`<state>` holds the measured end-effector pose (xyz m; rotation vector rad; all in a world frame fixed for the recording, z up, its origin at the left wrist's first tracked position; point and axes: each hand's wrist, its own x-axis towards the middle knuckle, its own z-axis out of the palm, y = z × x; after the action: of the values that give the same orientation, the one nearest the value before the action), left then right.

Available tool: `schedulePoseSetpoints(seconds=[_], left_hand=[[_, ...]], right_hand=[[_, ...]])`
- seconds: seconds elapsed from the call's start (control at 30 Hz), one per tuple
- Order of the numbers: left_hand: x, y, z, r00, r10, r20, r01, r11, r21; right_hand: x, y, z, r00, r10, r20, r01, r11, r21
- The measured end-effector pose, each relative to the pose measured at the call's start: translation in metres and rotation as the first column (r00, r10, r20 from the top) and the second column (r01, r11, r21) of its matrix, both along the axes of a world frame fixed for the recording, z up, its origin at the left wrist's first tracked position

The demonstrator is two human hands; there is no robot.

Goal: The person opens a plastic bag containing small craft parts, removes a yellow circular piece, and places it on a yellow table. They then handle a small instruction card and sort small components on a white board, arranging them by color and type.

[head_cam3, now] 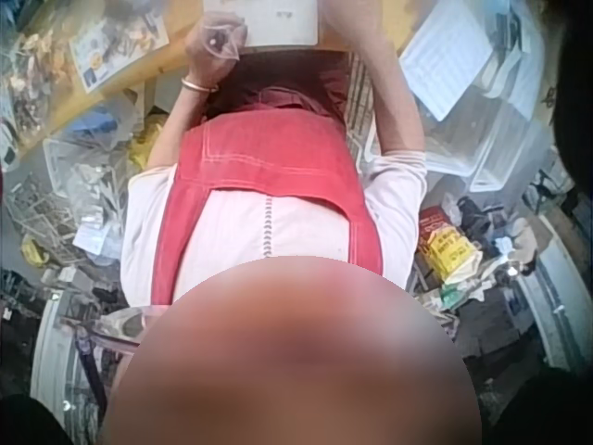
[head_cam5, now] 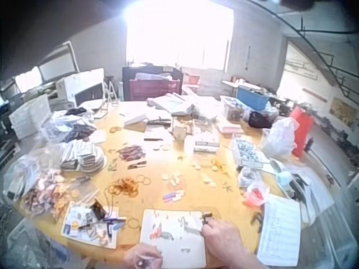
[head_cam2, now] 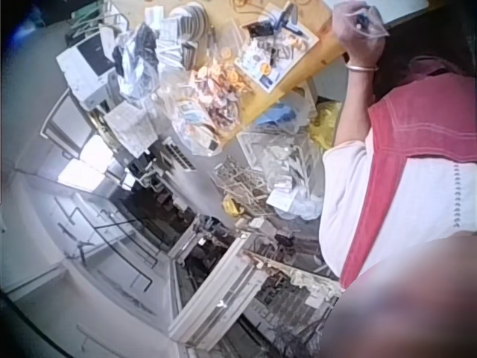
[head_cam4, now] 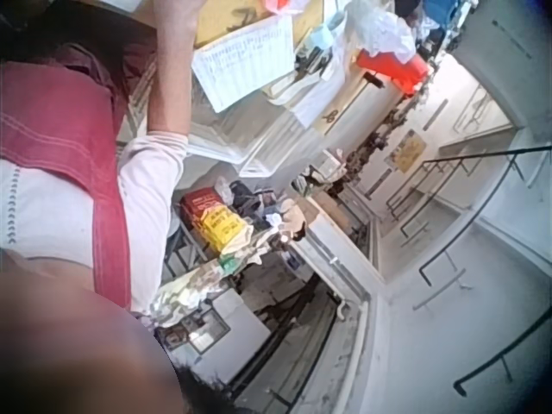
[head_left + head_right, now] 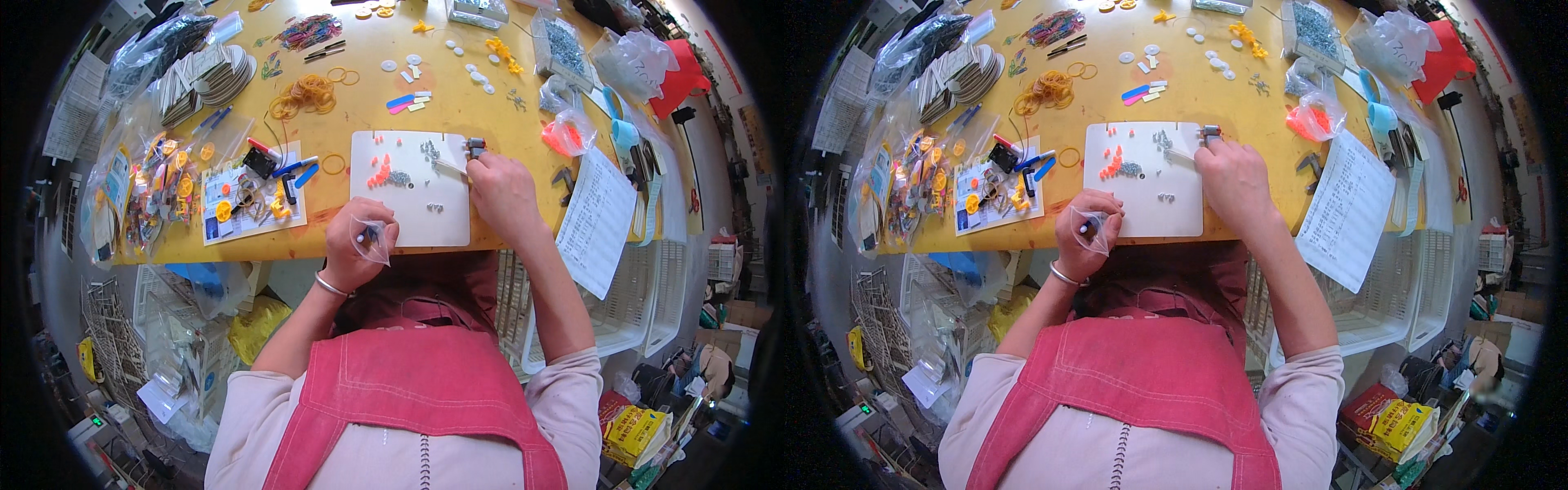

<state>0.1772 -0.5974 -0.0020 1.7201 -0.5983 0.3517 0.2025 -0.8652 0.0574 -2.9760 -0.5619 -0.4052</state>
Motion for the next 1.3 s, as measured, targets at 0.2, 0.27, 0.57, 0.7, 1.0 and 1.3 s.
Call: schedulePoseSetpoints(seconds=[0.2,0.27,0.57,0.7,1.0,1.3], left_hand=[[0.000,0.000,0.000,1.000,-0.002,-0.002,0.002,1.000,0.001],[0.001,0.000,0.000,1.000,-0.003,0.013,0.003,1.000,0.015],[0.001,0.000,0.001,1.000,-0.003,0.012,0.003,1.000,0.003],[0.001,0.000,0.002,1.000,-0.015,0.021,0.015,1.000,0.003],[0.001,-0.001,0.001,1.000,-0.003,0.019,0.003,1.000,0.005],[0.001,-0.001,0.003,1.000,0.001,0.021,-0.001,1.000,0.009]], right_hand=[[0.002,0.002,0.000,1.000,0.026,-0.011,-0.026,1.000,0.011],[0.002,0.002,0.000,0.999,0.034,-0.013,-0.034,0.999,0.011],[0.006,0.004,-0.001,0.998,0.070,0.004,-0.070,0.997,0.014],[0.005,0.006,-0.003,0.994,0.105,0.015,-0.105,0.994,0.007],[-0.002,0.009,-0.002,0.991,0.131,0.024,-0.131,0.991,0.012],[-0.006,0.011,-0.003,0.990,0.142,0.018,-0.142,0.990,0.002]])
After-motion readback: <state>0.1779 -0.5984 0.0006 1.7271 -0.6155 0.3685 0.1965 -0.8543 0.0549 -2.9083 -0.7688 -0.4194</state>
